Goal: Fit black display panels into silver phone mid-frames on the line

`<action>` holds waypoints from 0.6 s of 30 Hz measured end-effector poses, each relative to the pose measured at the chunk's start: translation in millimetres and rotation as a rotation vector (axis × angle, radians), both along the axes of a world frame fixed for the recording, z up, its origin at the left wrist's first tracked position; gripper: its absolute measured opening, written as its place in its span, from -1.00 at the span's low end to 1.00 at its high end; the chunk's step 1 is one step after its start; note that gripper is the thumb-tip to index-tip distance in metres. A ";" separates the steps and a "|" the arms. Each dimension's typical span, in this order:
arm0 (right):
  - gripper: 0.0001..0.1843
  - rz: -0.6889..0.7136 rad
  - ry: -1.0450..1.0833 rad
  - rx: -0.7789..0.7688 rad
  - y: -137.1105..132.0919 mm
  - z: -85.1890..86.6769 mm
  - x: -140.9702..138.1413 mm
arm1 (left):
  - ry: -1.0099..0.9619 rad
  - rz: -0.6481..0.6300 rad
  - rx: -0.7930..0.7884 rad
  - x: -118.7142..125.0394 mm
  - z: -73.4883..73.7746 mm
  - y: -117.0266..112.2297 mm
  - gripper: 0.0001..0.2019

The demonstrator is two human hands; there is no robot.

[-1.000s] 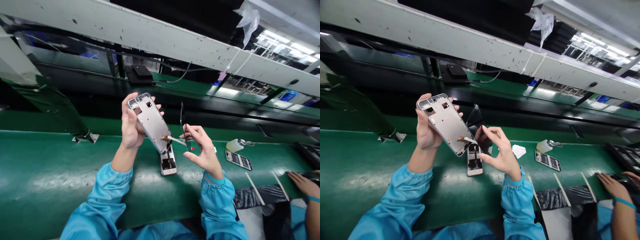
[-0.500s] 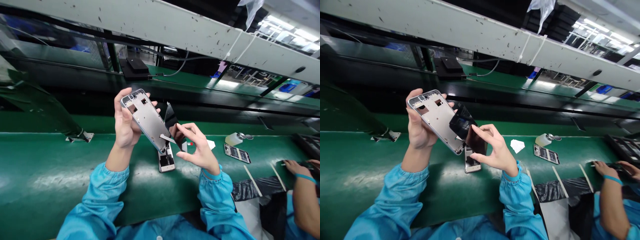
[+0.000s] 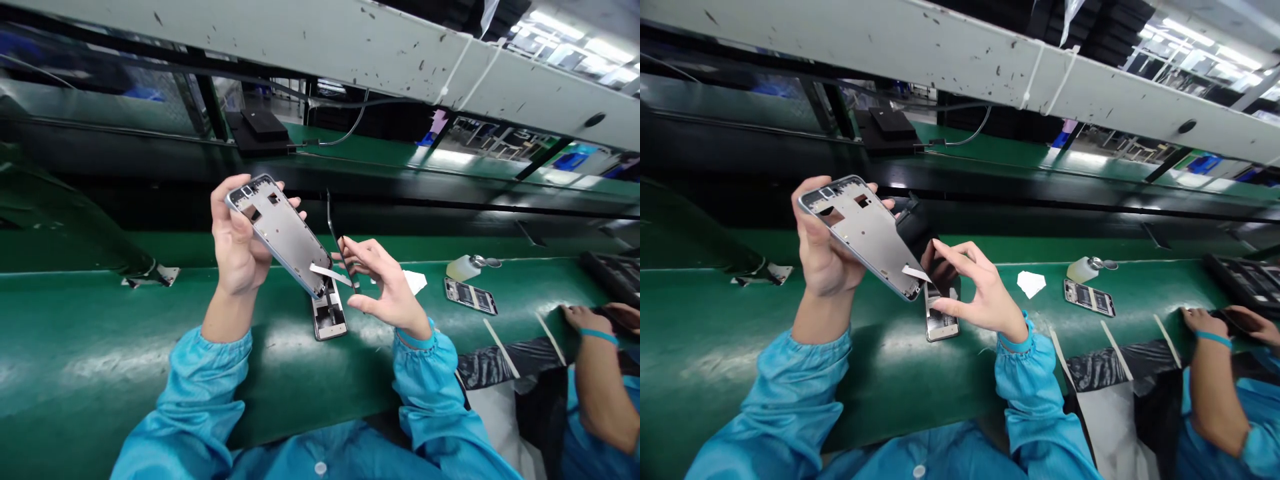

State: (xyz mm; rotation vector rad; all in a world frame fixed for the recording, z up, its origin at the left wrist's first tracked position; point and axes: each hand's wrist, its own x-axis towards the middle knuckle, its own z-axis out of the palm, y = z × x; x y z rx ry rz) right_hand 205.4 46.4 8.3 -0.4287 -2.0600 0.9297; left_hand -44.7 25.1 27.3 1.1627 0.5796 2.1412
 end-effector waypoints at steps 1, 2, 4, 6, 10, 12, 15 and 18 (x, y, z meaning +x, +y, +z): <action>-0.10 -0.014 0.004 0.009 -0.6 -1.5 -2.7 | 0.002 -0.003 0.013 1.5 -2.0 1.4 -0.42; -0.09 -0.035 0.008 0.013 -1.5 -3.4 -6.2 | 0.004 -0.006 0.027 3.5 -4.2 2.8 -0.42; -0.05 -0.086 0.012 0.000 -3.4 -7.7 -14.6 | 0.011 -0.016 0.037 8.6 -8.2 5.2 -0.42; -0.01 -0.122 0.025 -0.034 -4.7 -11.8 -22.3 | 0.019 -0.028 -0.003 13.4 -10.8 6.2 -0.42; 0.01 -0.137 0.026 -0.042 -3.1 -17.4 -30.3 | 0.104 0.021 -0.057 16.6 -15.0 7.3 -0.44; 0.00 -0.134 0.001 0.008 -1.5 -18.7 -31.1 | 0.177 0.064 -0.023 14.9 -18.5 8.6 -0.47; -0.03 -0.136 -0.032 0.077 0.4 -19.8 -31.5 | 0.244 0.067 0.035 11.5 -23.8 10.4 -0.54; -0.02 -0.154 -0.044 0.114 1.1 -21.0 -33.1 | 0.276 0.033 0.091 10.0 -25.8 10.8 -0.55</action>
